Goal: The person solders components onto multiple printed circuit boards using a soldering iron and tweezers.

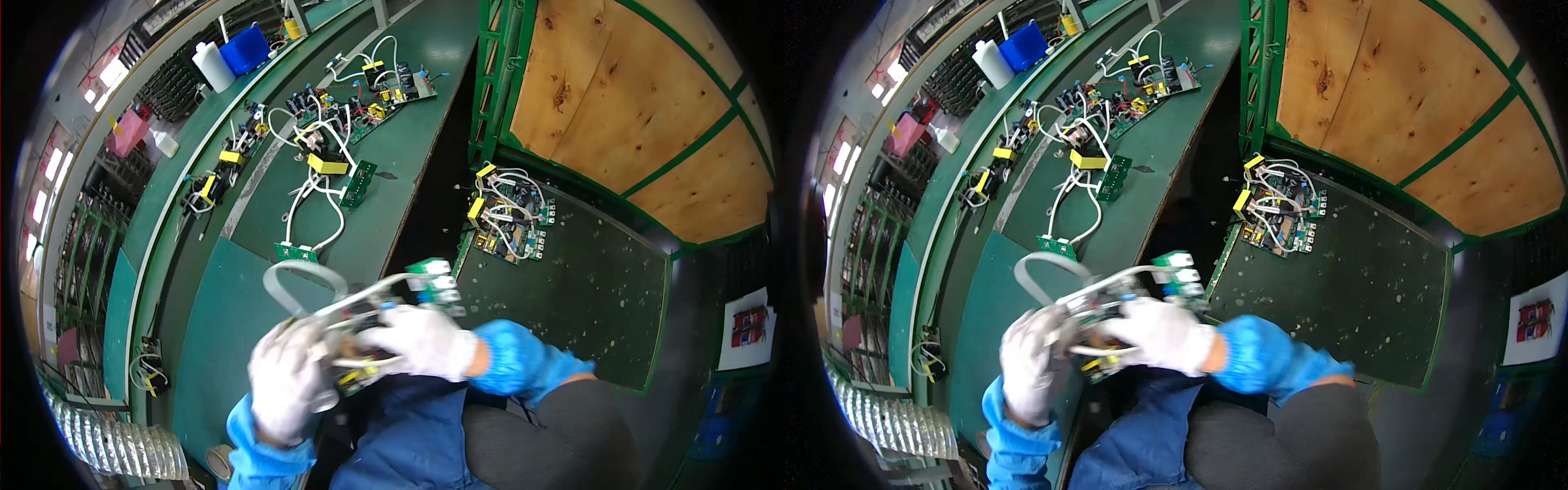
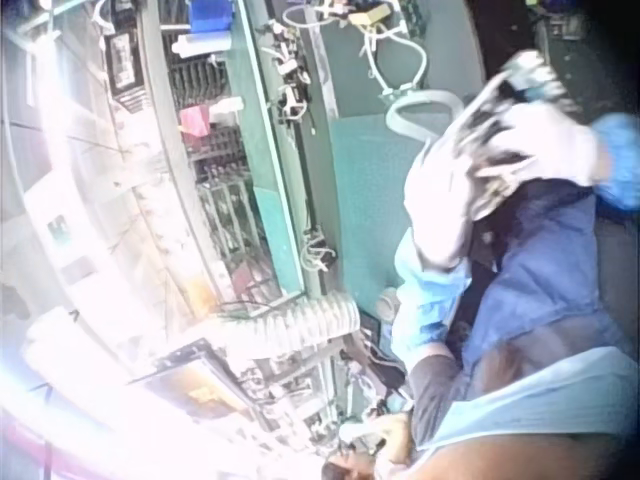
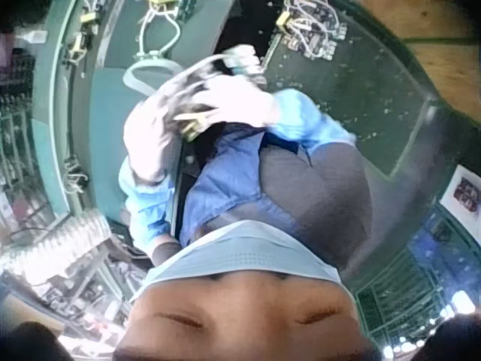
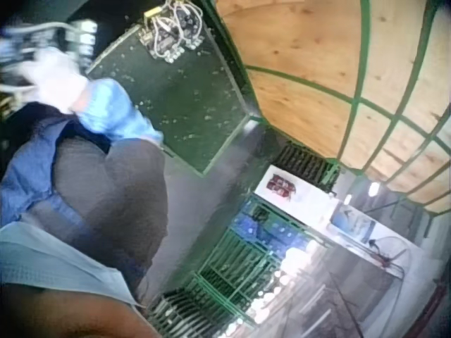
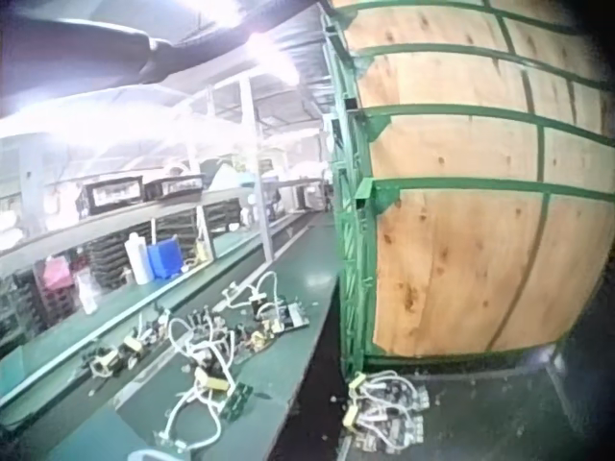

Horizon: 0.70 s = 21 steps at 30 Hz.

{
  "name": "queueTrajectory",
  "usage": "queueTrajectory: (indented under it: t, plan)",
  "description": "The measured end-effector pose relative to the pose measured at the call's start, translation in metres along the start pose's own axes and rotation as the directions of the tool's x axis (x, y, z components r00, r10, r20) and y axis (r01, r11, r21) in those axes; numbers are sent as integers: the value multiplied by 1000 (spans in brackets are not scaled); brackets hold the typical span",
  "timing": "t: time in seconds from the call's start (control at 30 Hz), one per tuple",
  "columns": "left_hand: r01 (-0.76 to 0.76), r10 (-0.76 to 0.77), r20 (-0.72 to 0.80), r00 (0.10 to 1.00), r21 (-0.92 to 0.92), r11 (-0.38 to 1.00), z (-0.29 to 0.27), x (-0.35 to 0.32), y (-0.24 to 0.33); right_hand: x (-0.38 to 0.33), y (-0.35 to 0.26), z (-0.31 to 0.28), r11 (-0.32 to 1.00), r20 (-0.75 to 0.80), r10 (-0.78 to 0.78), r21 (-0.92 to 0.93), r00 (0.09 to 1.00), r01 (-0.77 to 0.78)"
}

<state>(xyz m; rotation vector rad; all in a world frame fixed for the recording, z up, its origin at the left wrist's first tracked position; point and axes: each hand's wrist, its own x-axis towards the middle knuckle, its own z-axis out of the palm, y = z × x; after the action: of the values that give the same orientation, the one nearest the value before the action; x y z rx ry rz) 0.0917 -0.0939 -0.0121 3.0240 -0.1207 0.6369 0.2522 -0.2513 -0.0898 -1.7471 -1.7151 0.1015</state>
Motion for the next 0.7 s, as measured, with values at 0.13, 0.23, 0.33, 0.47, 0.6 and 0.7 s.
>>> queueTrajectory:
  t: [0.13, 0.23, 0.33, 0.47, 0.6, 0.7]
  plan:
    - [-183, 214, 131, 968, -217, 959, 58, 63, 23, -88, 42, -14, 951, -110, 280, -104, 954, -291]
    - [-175, 204, 146, 968, -190, 966, 78, 77, 35, -132, 76, -10, 825, -260, 491, -169, 832, -540]
    - [-103, 149, 160, 976, -266, 959, 83, 82, 44, -181, 136, 21, 703, -336, 566, -280, 753, -653]
    - [-18, 81, 226, 971, -267, 963, 79, 53, 27, -201, 185, 69, 608, -357, 673, -230, 647, -760]
    - [139, -50, 300, 953, -284, 949, 76, 27, 20, -201, 187, 90, 430, -210, 852, -245, 480, -869]
    - [181, -128, 215, 968, -251, 951, 53, 8, 6, -188, 163, 54, 486, -59, 850, -295, 523, -823]
